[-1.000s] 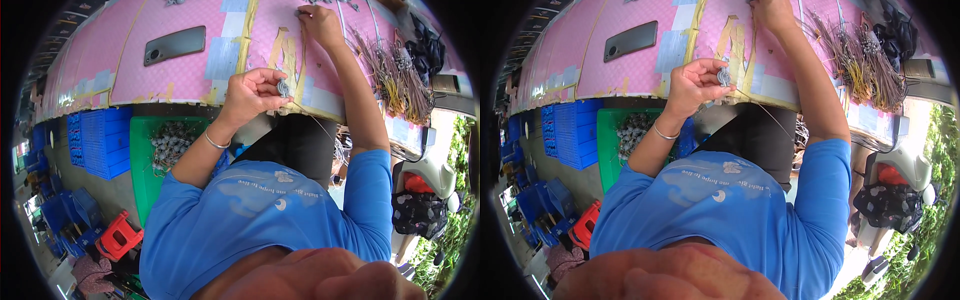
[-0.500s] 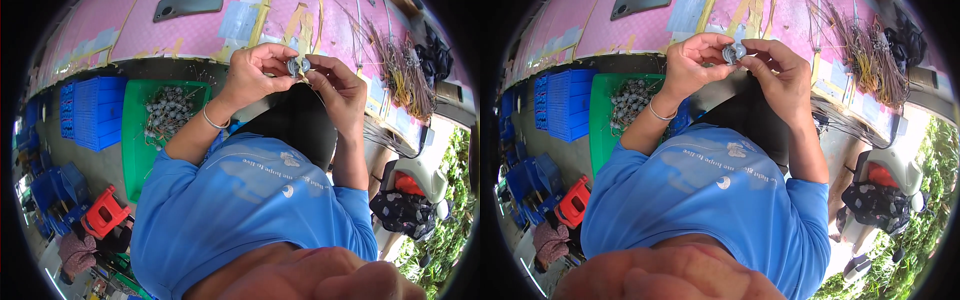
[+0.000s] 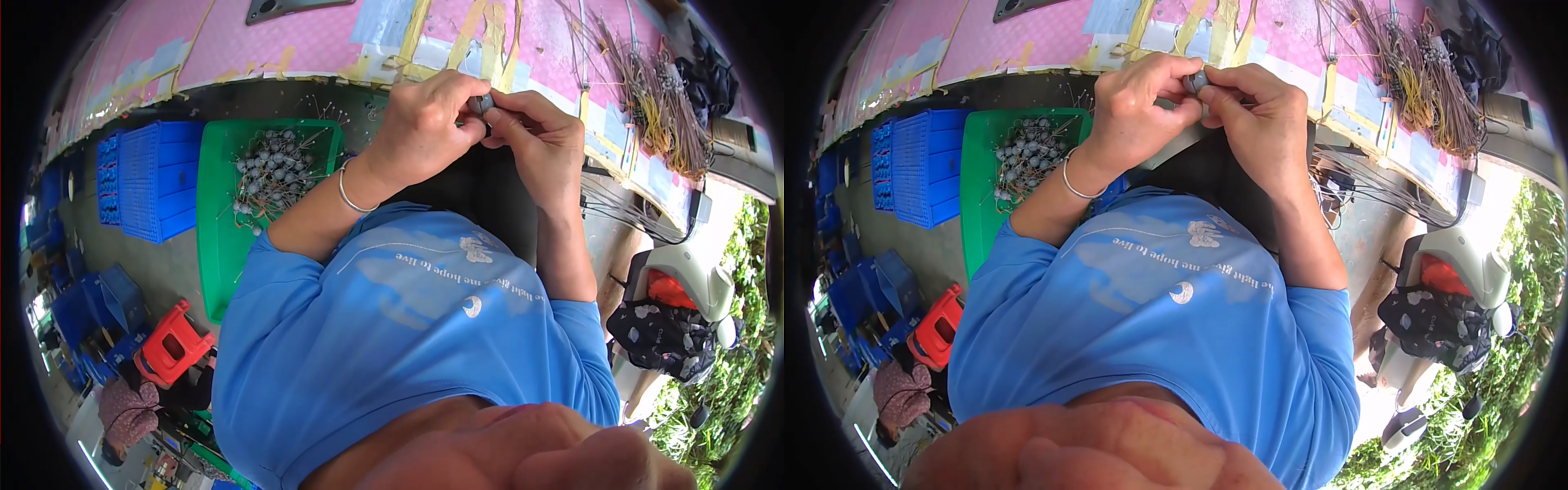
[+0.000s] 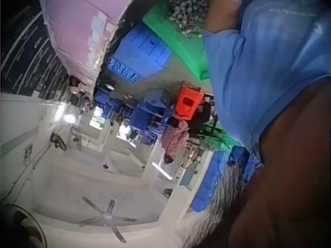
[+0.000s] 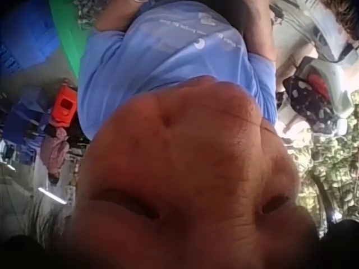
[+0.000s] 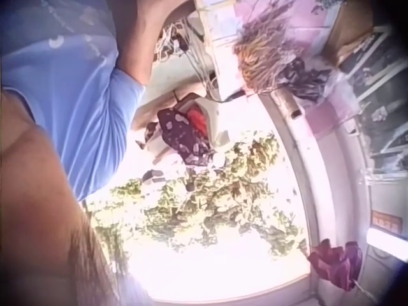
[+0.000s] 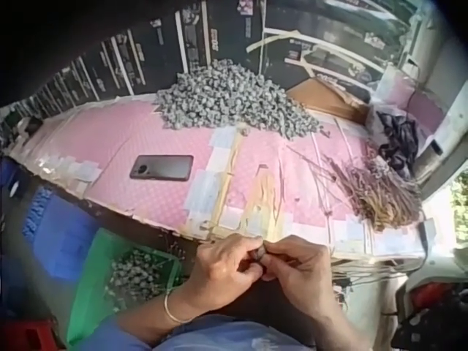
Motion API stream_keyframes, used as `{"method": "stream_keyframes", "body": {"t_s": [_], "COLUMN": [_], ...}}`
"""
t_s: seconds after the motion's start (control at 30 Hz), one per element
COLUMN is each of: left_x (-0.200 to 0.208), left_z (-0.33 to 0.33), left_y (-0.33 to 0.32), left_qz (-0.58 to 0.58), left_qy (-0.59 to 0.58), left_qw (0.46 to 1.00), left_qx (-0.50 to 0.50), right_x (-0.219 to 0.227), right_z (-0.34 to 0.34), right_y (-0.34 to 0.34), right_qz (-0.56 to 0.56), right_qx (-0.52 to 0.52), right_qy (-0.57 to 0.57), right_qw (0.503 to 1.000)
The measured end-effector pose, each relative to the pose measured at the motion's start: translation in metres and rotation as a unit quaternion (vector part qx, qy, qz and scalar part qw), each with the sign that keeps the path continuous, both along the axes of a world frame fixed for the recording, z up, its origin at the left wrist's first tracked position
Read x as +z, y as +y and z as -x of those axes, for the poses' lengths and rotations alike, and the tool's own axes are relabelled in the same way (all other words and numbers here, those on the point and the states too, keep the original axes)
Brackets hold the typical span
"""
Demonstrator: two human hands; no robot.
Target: Assembling small electronic components by threading wires and connecting parts on a workbench.
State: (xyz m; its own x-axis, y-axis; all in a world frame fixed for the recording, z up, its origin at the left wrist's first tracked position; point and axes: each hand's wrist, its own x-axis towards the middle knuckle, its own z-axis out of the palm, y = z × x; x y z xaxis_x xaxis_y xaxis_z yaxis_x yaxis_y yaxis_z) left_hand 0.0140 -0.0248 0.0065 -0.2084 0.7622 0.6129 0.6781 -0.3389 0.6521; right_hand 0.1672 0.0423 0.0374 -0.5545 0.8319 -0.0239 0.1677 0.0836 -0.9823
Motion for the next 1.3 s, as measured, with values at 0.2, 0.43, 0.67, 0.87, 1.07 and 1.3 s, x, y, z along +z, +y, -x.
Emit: {"method": "stream_keyframes", "body": {"t_s": [0.2, 0.43, 0.67, 0.87, 1.07, 1.3], "left_x": [0.003, 0.009, 0.010, 0.004, -0.003, 0.014], "left_z": [0.004, -0.003, -0.010, -0.005, 0.005, 0.024], "left_y": [0.007, 0.008, 0.005, 0.007, -0.007, -0.028], "left_qz": [0.061, 0.107, 0.118, 0.104, 0.028, 0.079], "left_qy": [-0.124, -0.283, -0.325, -0.313, -0.294, -0.173], "left_qw": [0.987, 0.936, 0.926, 0.939, 0.948, 0.973], "left_qx": [-0.082, -0.182, -0.151, -0.091, -0.118, -0.133], "right_x": [-0.014, -0.029, -0.035, -0.037, -0.045, -0.031], "right_z": [-0.011, -0.013, 0.001, 0.010, -0.006, -0.005], "right_y": [0.019, 0.028, 0.022, 0.012, 0.021, 0.016], "right_qz": [0.061, 0.209, 0.206, 0.217, 0.077, -0.009], "right_qx": [0.021, 0.105, 0.059, 0.020, 0.076, 0.149], "right_qy": [0.077, 0.276, 0.323, 0.328, 0.272, 0.215], "right_qw": [0.995, 0.932, 0.922, 0.919, 0.956, 0.965]}}
